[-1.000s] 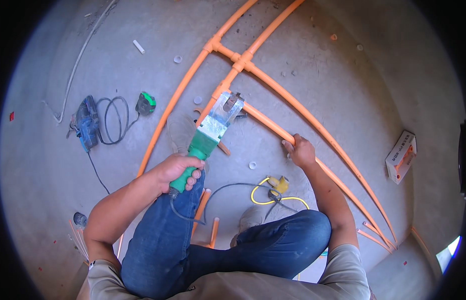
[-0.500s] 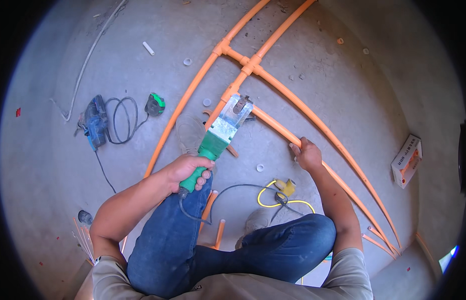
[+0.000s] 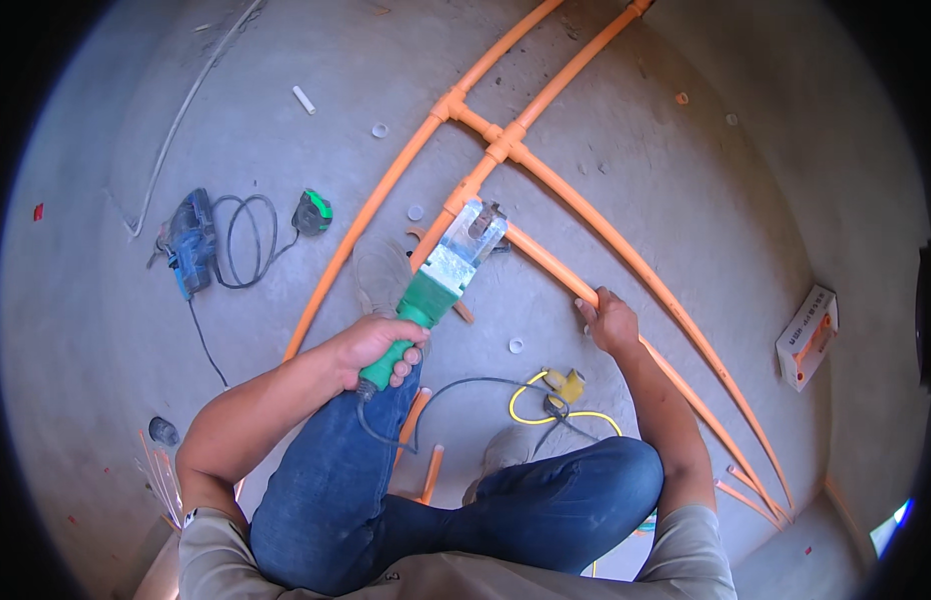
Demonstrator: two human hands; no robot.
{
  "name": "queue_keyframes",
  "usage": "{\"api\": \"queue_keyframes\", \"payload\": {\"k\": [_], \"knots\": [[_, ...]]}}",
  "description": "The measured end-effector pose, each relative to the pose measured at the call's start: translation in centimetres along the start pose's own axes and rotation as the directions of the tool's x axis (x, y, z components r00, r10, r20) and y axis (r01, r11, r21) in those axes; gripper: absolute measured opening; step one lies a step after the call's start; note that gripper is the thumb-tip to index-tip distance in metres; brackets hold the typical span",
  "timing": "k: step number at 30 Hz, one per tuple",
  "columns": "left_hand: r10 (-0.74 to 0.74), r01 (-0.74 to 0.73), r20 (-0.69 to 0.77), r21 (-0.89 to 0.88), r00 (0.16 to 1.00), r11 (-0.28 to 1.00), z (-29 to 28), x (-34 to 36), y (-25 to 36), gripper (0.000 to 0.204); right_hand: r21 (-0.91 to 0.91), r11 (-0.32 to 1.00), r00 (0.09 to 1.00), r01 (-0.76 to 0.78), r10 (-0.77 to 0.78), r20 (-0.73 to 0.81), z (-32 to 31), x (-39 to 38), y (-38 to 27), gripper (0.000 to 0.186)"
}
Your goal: The person uses a socket fusion welder to heat and join orange plastic pipes and fittings on a concrete floor. They cut segments of pipe with a manual cutter and press the heated ends together to form connections.
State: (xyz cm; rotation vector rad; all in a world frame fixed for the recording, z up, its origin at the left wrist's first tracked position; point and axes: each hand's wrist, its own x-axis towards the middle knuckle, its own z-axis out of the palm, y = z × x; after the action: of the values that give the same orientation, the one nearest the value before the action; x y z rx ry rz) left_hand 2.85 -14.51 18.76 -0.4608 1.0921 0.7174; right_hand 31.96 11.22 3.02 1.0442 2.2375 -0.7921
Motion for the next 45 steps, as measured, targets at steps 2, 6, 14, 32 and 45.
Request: {"api": "queue_keyframes", "payload": {"k": [2, 6, 14, 32, 45], "knots": [[0.013, -0.013, 0.002, -0.007, 1.000, 1.000, 0.1, 0.1, 0.0, 0.012, 0.004, 1.000, 1.000, -0.011, 0.011, -0.013, 0.1, 0.0, 0.0, 0.045], [0.015, -0.015, -0.032, 0.012, 0.999, 1.000, 0.6, 0.0, 0.0, 0.012, -0.002, 1.000, 1.000, -0.008, 0.008, -0.009, 0.1, 0.0, 0.1, 0.046], [-0.008, 0.008, -0.001, -0.004, 1.000, 1.000, 0.0, 0.0, 0.1, 0.013, 0.001, 0.999, 0.993, 0.042, -0.041, -0.115, 0.8, -0.2, 0.5, 0.047], [-0.070, 0.070, -0.015, 0.022, 0.997, 0.997, -0.6, 0.1, 0.5, 0.015, 0.047, 0.998, 0.993, 0.038, -0.032, -0.114, 0.1, -1.0, 2.6, 0.049], [-0.051, 0.051, 0.017, 0.021, 0.999, 0.998, -0.2, 0.2, 0.5, 0.017, 0.072, 0.996, 0.999, -0.048, 0.047, 0.013, -1.8, -2.2, 1.8, 0.049]]}}
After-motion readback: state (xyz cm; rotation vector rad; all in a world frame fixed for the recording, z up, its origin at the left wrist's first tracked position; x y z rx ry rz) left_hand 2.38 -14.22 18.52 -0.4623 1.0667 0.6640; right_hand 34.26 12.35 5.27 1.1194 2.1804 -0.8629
